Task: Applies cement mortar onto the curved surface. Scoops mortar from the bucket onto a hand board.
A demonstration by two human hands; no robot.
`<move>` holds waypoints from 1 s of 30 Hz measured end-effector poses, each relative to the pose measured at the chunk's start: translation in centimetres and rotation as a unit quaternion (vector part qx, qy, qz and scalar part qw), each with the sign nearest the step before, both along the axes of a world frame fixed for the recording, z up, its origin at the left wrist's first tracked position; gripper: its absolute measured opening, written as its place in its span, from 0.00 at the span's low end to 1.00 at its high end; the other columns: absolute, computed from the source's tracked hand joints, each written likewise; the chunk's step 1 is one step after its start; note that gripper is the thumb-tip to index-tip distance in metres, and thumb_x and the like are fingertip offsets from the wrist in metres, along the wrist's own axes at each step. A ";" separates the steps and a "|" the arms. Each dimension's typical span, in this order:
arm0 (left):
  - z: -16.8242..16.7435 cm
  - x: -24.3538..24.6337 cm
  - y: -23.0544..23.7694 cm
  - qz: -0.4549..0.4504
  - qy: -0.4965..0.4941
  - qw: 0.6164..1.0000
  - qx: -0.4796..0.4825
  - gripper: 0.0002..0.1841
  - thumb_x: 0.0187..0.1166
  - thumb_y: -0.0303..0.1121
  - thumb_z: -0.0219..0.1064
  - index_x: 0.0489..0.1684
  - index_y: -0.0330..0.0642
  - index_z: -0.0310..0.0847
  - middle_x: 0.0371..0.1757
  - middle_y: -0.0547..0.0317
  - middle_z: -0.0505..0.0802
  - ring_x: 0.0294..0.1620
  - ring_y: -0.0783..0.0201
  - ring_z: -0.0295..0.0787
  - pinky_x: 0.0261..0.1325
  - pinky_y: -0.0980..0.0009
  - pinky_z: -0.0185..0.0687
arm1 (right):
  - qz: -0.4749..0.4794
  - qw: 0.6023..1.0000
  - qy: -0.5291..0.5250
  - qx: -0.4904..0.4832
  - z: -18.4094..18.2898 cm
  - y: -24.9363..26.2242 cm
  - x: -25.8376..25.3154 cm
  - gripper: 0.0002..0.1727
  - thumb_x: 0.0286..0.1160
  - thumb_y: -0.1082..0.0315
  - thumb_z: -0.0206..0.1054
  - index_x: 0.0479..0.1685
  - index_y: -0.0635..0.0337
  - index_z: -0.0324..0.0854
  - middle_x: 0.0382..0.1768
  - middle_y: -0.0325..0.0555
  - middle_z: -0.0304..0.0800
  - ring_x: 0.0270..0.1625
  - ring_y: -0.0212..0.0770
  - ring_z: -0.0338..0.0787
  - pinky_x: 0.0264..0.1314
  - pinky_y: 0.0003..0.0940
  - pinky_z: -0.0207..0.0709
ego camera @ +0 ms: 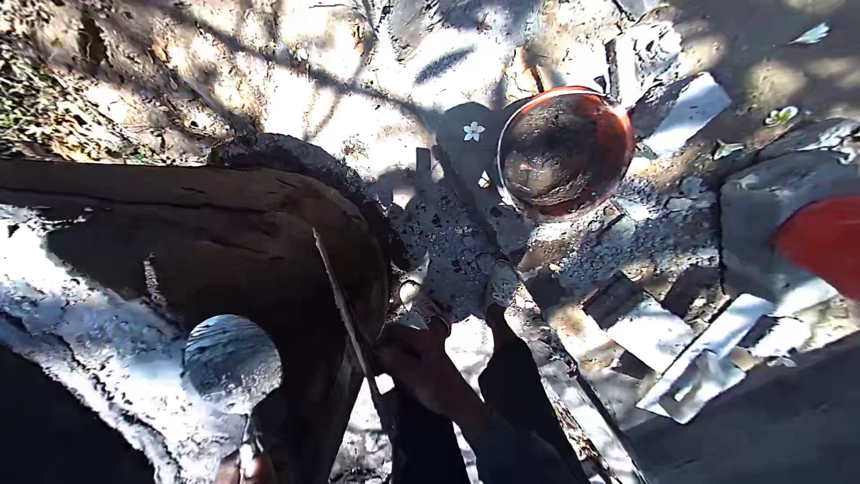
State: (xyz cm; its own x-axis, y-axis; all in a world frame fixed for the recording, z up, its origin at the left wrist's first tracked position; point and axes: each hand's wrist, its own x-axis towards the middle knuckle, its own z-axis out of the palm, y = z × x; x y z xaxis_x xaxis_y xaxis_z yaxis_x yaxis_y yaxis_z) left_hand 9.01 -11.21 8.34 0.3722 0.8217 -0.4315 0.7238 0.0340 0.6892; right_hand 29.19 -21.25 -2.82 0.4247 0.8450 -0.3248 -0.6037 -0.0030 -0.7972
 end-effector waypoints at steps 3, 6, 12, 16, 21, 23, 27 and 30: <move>-4.8 8.4 -4.3 0.012 0.007 0.982 -0.187 0.19 0.93 0.40 0.43 0.52 0.36 0.78 0.21 0.72 0.82 0.15 0.75 0.75 0.18 0.74 0.77 | -0.064 0.972 -0.212 -0.074 -1.9 -2.5 7.3 0.22 0.81 0.51 0.67 0.33 0.65 0.83 0.20 0.37 0.81 0.24 0.25 0.79 0.27 0.26 0.74; -9.0 17.2 -7.3 -0.006 -0.100 0.962 -0.255 0.18 0.92 0.40 0.44 0.47 0.42 0.81 0.15 0.72 0.80 0.08 0.75 0.71 0.10 0.76 0.72 | -0.060 0.912 -0.346 -0.213 -4.9 -6.2 13.2 0.27 0.78 0.41 0.66 0.38 0.61 0.89 0.25 0.45 0.90 0.29 0.38 0.90 0.30 0.43 0.83; -16.6 35.2 -7.2 -0.366 0.162 0.916 0.022 0.20 0.88 0.46 0.56 0.50 0.36 0.85 0.32 0.43 0.90 0.38 0.43 0.90 0.43 0.41 0.82 | -0.133 0.865 -0.246 -0.416 -12.4 -17.8 24.3 0.17 0.82 0.52 0.68 0.44 0.59 0.86 0.25 0.40 0.83 0.26 0.33 0.80 0.32 0.36 0.77; -25.0 45.3 -9.1 -0.487 0.322 0.807 0.084 0.18 0.88 0.38 0.57 0.61 0.31 0.80 0.51 0.30 0.91 0.52 0.31 0.90 0.49 0.35 0.83 | -0.165 0.845 -0.207 -0.464 -16.2 -22.8 28.4 0.22 0.85 0.46 0.65 0.51 0.58 0.86 0.25 0.46 0.82 0.22 0.39 0.78 0.29 0.43 0.77; -29.9 50.1 -13.1 -0.484 0.406 0.771 0.078 0.14 0.84 0.28 0.59 0.61 0.28 0.80 0.58 0.29 0.88 0.59 0.32 0.88 0.52 0.38 0.84 | -0.165 0.845 -0.196 -0.470 -19.6 -24.1 29.8 0.24 0.82 0.41 0.65 0.46 0.55 0.85 0.27 0.47 0.83 0.26 0.45 0.81 0.31 0.50 0.76; -31.0 49.5 -13.6 -0.526 0.395 0.745 0.115 0.15 0.83 0.25 0.58 0.63 0.27 0.79 0.60 0.30 0.87 0.59 0.33 0.88 0.52 0.40 0.85 | -0.166 0.846 -0.204 -0.464 -21.0 -24.0 29.9 0.25 0.83 0.40 0.63 0.43 0.55 0.85 0.30 0.46 0.83 0.28 0.43 0.81 0.33 0.50 0.76; -30.4 47.4 -11.2 -0.648 0.336 0.670 0.131 0.14 0.84 0.27 0.59 0.61 0.31 0.82 0.56 0.33 0.90 0.55 0.35 0.90 0.54 0.40 0.84 | -0.167 0.854 -0.203 -0.450 -22.2 -24.0 30.4 0.25 0.82 0.40 0.64 0.39 0.56 0.83 0.28 0.45 0.81 0.27 0.41 0.78 0.33 0.48 0.73; -29.2 45.8 -11.4 -0.656 0.328 0.661 0.159 0.15 0.84 0.27 0.60 0.64 0.31 0.81 0.53 0.34 0.90 0.49 0.36 0.92 0.48 0.42 0.86 | -0.173 0.854 -0.210 -0.444 -21.5 -24.5 31.0 0.24 0.82 0.43 0.65 0.41 0.57 0.86 0.31 0.44 0.84 0.30 0.40 0.81 0.36 0.48 0.76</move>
State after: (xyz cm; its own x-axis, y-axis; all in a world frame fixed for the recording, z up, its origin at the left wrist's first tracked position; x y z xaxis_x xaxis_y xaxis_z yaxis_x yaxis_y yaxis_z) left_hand 54.78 -22.64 -20.82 0.6724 0.0661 -0.7373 0.1344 -0.9904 0.0338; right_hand 60.17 -45.79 -24.30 0.8355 0.1458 -0.5298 -0.3523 -0.5979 -0.7200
